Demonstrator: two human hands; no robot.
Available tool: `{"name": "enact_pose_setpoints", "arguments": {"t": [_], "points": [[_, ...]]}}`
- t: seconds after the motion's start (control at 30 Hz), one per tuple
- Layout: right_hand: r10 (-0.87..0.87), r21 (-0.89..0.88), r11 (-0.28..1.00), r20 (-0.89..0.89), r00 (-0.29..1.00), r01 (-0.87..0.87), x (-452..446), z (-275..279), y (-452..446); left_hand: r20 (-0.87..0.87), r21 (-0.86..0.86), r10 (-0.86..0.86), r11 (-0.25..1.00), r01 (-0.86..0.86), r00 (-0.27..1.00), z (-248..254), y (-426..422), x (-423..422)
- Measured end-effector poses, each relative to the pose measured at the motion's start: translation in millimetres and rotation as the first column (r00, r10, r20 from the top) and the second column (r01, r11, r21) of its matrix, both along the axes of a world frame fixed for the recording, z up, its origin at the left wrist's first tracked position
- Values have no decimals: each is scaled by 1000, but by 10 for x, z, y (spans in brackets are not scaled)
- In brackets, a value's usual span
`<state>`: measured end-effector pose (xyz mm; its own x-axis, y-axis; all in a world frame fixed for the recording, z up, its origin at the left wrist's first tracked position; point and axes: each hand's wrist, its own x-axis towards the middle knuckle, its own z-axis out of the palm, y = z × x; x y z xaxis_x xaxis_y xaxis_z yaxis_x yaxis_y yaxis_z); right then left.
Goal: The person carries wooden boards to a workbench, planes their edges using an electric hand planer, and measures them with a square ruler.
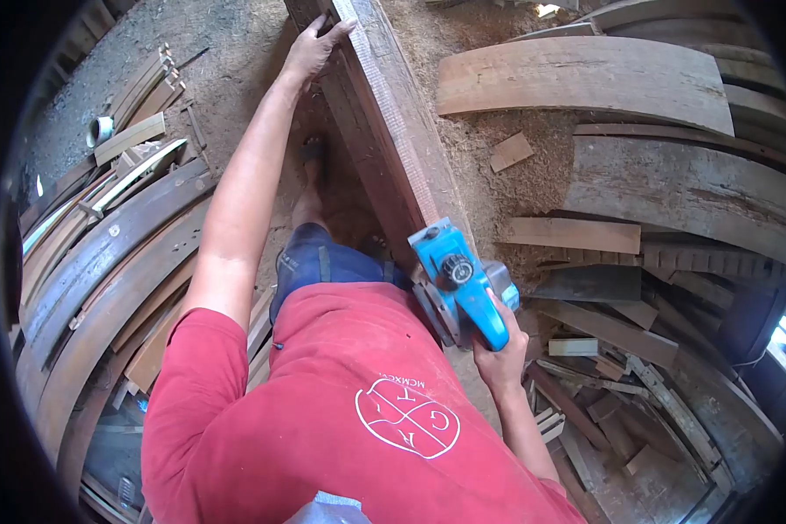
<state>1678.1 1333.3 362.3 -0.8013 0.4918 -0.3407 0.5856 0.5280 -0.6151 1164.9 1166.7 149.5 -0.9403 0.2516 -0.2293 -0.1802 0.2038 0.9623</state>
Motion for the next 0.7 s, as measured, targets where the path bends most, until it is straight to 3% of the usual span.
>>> {"name": "enact_pose_setpoints", "arguments": {"t": [0.13,0.2,0.27,0.33,0.37,0.4,0.47,0.57,0.7], "points": [[-40,-46,998,6,999,40,-504,37,-84,23,-72,-58,996,60,998,-2,-71,-25],[-11,-25,1000,-51,999,10,-834,22,-108,118,297,22,953,-56,993,-31,-99,9],[10,-4,1000,-52,999,-10,-1192,5,-126,185,315,55,942,-112,981,-33,-134,49],[33,5,999,-95,995,-32,-1575,14,-173,281,465,-12,876,-125,960,2,-233,130],[-11,-14,1000,-97,995,9,-1757,18,-223,294,496,-22,858,-133,955,-100,-263,138],[3,-10,1000,-90,996,-4,-1931,10,-244,259,529,-24,840,-121,966,-504,-269,83],[40,39,999,-144,989,-35,-2290,-14,-267,156,466,-61,884,-20,986,-579,-314,166],[14,15,1000,-97,995,-13,-2890,8,-332,256,586,-132,809,-45,958,-565,-350,214],[127,79,990,-195,973,-113,-3782,-88,-387,251,510,-197,859,43,948,-531,-444,181]]}}
